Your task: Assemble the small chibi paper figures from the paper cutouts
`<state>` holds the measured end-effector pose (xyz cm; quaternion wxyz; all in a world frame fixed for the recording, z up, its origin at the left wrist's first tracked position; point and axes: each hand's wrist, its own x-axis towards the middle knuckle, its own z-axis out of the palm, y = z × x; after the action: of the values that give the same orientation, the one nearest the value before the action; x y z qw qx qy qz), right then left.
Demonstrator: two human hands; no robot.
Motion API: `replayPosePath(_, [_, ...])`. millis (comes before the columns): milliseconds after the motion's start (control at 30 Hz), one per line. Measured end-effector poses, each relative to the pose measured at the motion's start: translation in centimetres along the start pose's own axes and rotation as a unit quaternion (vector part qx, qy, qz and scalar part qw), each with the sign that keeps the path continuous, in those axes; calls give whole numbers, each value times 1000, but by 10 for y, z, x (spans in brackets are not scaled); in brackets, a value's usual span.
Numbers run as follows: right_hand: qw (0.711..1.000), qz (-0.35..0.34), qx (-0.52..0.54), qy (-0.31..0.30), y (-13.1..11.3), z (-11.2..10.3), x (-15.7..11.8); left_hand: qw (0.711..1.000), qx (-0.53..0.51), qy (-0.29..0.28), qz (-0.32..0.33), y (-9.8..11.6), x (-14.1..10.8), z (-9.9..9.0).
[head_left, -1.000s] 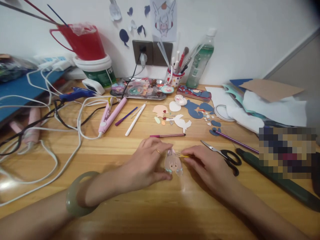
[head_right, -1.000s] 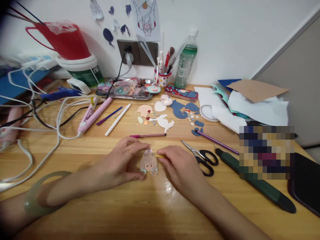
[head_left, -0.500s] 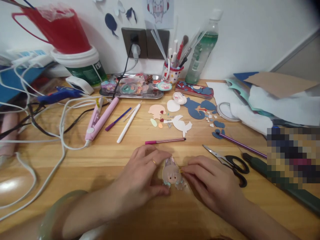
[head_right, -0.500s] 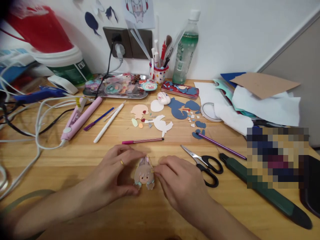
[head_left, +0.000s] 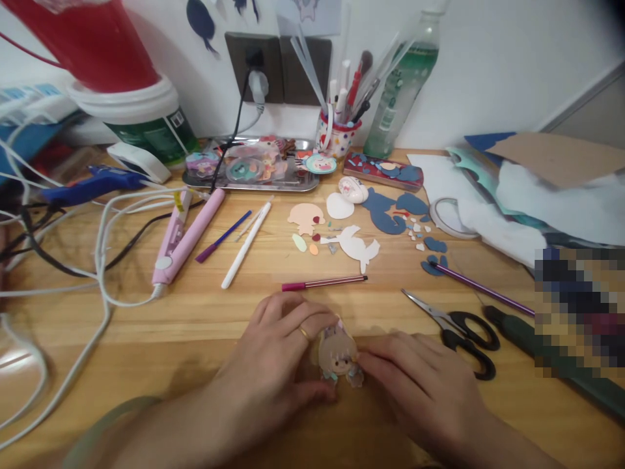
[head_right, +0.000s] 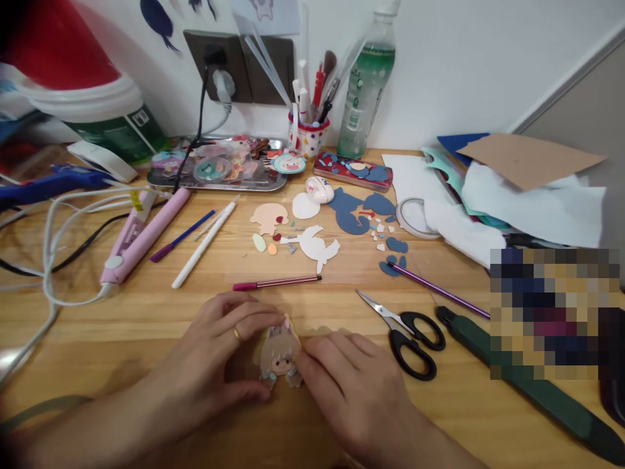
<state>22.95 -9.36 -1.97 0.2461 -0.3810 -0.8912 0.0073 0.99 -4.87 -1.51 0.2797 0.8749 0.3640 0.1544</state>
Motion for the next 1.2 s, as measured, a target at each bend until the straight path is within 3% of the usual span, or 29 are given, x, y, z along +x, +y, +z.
replayPosePath(167, [999,23,-31,13,1,1,0,1000,6,-12,-11,1,1,-1])
replayPosePath(700, [1000,-13,-13,-3,-2,-2,3,1000,6,-8,-11,1,2,-1])
replayPosePath(1200, [999,5,-44,-8,0,-1,4,1000,16,-9,-5,1,1,0])
